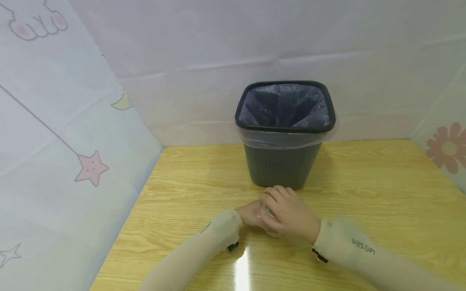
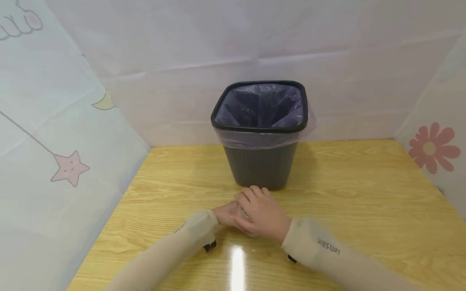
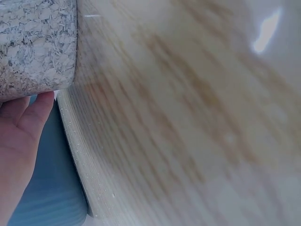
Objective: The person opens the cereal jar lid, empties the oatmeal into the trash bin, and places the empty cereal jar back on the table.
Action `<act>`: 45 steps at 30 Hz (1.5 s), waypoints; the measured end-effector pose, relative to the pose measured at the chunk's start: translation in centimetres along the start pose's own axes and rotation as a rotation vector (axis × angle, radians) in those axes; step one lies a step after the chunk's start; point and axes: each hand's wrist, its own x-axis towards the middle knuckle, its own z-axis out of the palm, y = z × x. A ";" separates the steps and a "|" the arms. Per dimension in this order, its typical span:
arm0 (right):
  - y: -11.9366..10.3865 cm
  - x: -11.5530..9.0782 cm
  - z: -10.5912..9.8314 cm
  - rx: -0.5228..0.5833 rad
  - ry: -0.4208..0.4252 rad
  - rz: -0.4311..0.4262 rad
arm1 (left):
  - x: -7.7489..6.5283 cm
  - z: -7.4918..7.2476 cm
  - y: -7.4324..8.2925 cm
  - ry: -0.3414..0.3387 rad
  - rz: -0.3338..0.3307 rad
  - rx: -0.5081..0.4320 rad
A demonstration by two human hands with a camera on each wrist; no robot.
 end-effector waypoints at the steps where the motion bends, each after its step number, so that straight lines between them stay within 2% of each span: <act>1: -0.4 0.0 0.0 -0.033 0.001 0.048 | 0.1 0.0 0.0 -0.006 0.001 0.029; 3: -1.1 0.1 0.1 -0.087 0.000 0.124 | 0.3 -0.1 -0.1 -0.011 0.049 0.117; 5: -1.6 0.1 0.3 -0.128 0.006 0.162 | 0.4 -0.1 -0.1 -0.007 0.093 0.168; 8: -1.8 0.0 0.7 -0.137 0.019 0.163 | 0.2 -0.1 -0.2 -0.001 0.078 0.129; 11: -1.5 -0.2 0.9 -0.117 0.044 0.137 | 0.3 0.0 -0.2 -0.004 0.041 0.094; 15: -1.0 -0.3 1.1 -0.076 0.080 0.088 | 0.4 0.0 -0.2 -0.010 0.050 0.072; 22: 0.3 -0.2 1.1 0.039 0.092 -0.043 | -0.1 0.0 0.9 -0.017 -0.003 -0.112; 26: 1.1 -0.2 1.0 0.097 0.077 -0.114 | -0.3 -0.1 1.9 -0.009 -0.013 -0.177; 30: 1.7 -0.1 0.7 0.148 0.038 -0.184 | -0.3 0.0 1.8 -0.004 -0.007 -0.185; 35: 2.6 0.0 0.5 0.202 -0.018 -0.251 | 0.0 0.2 0.7 0.005 -0.030 -0.124; 39: 3.2 0.1 0.4 0.234 -0.059 -0.270 | 0.2 0.0 0.4 0.007 -0.041 -0.069; 45: 3.5 0.3 0.3 0.312 -0.119 -0.270 | 0.0 0.0 0.4 0.005 -0.074 -0.119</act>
